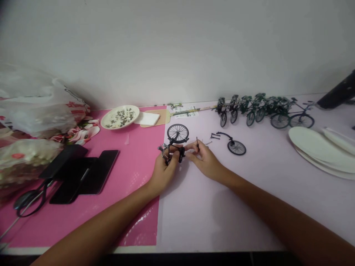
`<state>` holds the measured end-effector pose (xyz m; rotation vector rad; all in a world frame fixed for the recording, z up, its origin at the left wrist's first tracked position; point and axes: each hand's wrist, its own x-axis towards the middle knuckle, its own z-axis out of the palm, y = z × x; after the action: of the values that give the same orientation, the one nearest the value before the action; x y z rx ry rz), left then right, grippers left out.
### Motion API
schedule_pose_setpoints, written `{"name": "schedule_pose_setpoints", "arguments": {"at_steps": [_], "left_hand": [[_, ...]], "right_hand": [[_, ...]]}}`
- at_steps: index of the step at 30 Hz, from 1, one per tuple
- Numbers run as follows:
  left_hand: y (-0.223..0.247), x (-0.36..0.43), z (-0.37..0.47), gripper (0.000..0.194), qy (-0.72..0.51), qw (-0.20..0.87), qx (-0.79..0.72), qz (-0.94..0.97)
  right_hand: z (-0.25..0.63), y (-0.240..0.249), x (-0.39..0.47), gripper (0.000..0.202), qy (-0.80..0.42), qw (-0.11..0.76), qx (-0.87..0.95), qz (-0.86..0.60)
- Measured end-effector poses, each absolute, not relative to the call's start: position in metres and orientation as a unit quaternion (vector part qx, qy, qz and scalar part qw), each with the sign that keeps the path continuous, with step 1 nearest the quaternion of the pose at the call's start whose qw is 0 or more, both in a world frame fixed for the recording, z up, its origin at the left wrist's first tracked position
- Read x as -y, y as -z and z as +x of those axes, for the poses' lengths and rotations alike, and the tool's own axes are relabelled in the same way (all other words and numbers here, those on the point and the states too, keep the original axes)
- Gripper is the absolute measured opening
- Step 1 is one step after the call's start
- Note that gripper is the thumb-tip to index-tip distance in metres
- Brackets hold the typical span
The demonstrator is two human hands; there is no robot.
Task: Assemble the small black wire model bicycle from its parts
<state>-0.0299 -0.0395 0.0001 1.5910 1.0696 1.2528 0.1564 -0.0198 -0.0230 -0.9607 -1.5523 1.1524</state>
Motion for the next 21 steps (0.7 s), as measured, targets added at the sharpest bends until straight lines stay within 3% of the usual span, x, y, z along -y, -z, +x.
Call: {"name": "schedule_pose_setpoints", "arguments": {"at_steps": [7, 16, 21], "left_hand": [[0.001, 0.032, -0.03, 0.039, -0.531, 0.476, -0.398, 0.577], [0.006, 0.022, -0.033, 0.054, -0.521, 0.539, -0.429, 0.503], [0.008, 0.019, -0.035, 0.059, -0.554, 0.514, -0.432, 0.492]], "right_hand": [[0.153, 0.024, 0.018, 0.061, -0.493, 0.501, 0.592, -0.395], [0.148, 0.014, 0.024, 0.06, -0.446, 0.532, 0.605, -0.389], [0.148, 0.01, 0.027, 0.058, -0.369, 0.616, 0.578, -0.387]]}}
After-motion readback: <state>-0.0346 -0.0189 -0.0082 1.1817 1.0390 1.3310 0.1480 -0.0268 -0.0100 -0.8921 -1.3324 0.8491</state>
